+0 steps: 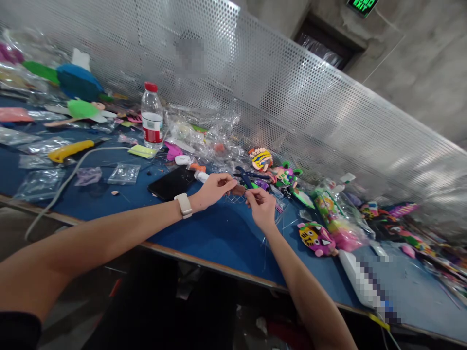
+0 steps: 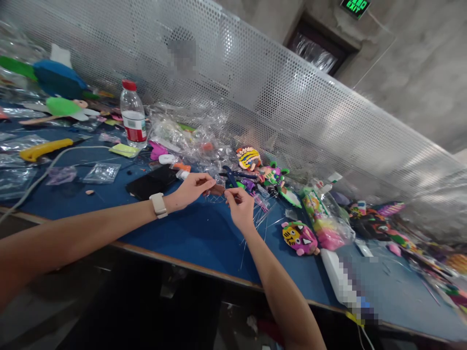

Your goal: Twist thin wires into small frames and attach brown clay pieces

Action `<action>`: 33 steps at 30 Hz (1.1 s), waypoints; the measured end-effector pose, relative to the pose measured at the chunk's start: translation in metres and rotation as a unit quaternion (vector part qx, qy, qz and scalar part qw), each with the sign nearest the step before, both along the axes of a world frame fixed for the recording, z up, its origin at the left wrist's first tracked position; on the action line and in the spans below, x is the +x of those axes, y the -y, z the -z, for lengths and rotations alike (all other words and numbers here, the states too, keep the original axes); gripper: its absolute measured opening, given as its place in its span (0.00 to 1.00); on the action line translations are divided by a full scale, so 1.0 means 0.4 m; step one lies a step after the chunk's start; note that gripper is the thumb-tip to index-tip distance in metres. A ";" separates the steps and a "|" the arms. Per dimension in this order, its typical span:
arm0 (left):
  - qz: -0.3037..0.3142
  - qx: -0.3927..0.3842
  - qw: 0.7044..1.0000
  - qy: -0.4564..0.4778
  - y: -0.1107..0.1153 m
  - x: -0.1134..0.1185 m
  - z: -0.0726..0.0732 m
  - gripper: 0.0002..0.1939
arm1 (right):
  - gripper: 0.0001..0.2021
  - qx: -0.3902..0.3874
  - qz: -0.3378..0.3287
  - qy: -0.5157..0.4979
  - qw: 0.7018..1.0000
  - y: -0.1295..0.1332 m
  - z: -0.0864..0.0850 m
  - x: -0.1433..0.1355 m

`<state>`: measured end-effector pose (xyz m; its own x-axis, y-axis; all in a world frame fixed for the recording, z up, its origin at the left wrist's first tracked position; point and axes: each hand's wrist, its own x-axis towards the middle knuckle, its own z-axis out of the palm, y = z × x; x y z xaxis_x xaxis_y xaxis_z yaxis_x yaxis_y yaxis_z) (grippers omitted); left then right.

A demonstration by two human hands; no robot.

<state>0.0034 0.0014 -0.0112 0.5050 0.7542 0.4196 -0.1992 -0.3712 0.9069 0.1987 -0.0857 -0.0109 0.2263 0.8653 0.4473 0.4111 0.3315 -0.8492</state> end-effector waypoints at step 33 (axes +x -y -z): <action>0.086 0.393 0.879 -0.255 -0.012 -0.003 0.037 0.11 | 0.21 -0.035 0.035 0.145 0.988 -0.014 -0.005 0.054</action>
